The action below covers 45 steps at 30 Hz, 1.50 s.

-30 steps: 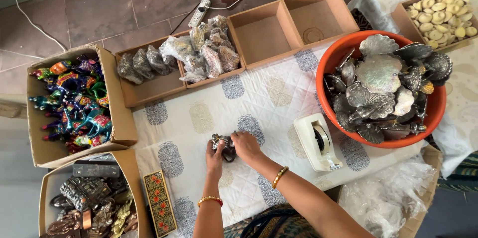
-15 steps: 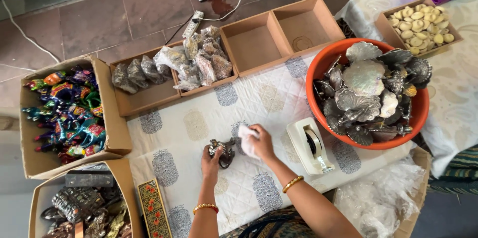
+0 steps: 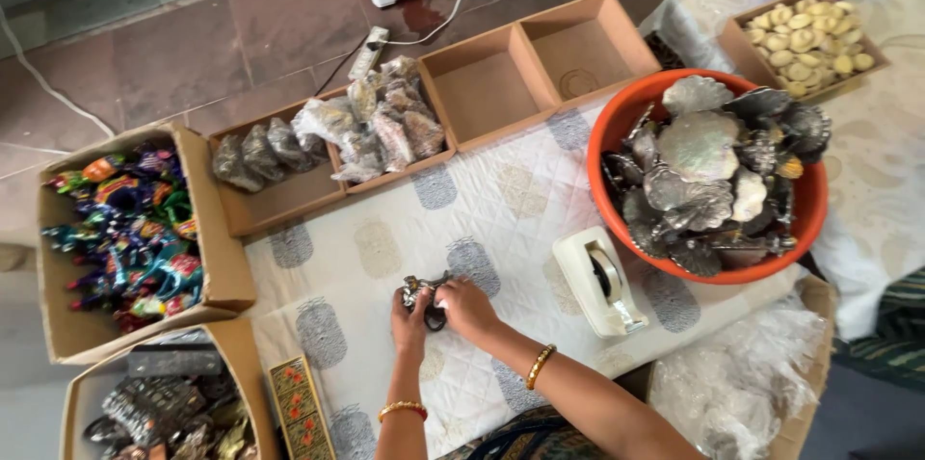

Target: The recorder is shown packing various small decorative souvenirs and trinkets into plastic bags.

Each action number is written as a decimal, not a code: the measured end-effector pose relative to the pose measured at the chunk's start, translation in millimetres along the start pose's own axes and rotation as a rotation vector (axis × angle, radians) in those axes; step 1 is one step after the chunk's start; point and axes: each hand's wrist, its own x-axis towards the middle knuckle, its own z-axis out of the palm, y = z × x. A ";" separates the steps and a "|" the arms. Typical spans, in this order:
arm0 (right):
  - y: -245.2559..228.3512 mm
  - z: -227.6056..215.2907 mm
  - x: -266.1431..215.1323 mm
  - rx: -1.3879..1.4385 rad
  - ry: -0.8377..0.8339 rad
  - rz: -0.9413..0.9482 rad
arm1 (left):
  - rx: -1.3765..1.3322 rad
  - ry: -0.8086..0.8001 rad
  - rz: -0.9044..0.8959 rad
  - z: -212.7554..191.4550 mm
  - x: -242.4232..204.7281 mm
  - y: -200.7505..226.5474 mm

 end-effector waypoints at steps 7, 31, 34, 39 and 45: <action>-1.4 -57.9 11.8 0.360 0.049 0.085 | 0.041 -0.008 0.025 7.0 3.1 12.2; 71.8 -53.3 -6.9 0.345 0.185 0.514 | 0.992 -0.550 0.743 31.3 -4.0 114.3; 68.3 -41.4 -4.4 0.416 0.251 0.540 | 0.944 -0.583 0.669 33.1 -6.7 99.8; 63.0 -11.6 -12.5 0.431 0.122 0.379 | 0.431 -0.170 0.551 49.8 -23.4 40.9; 81.9 8.6 -24.7 0.492 0.014 0.438 | 0.081 -0.285 0.455 61.7 -30.3 4.2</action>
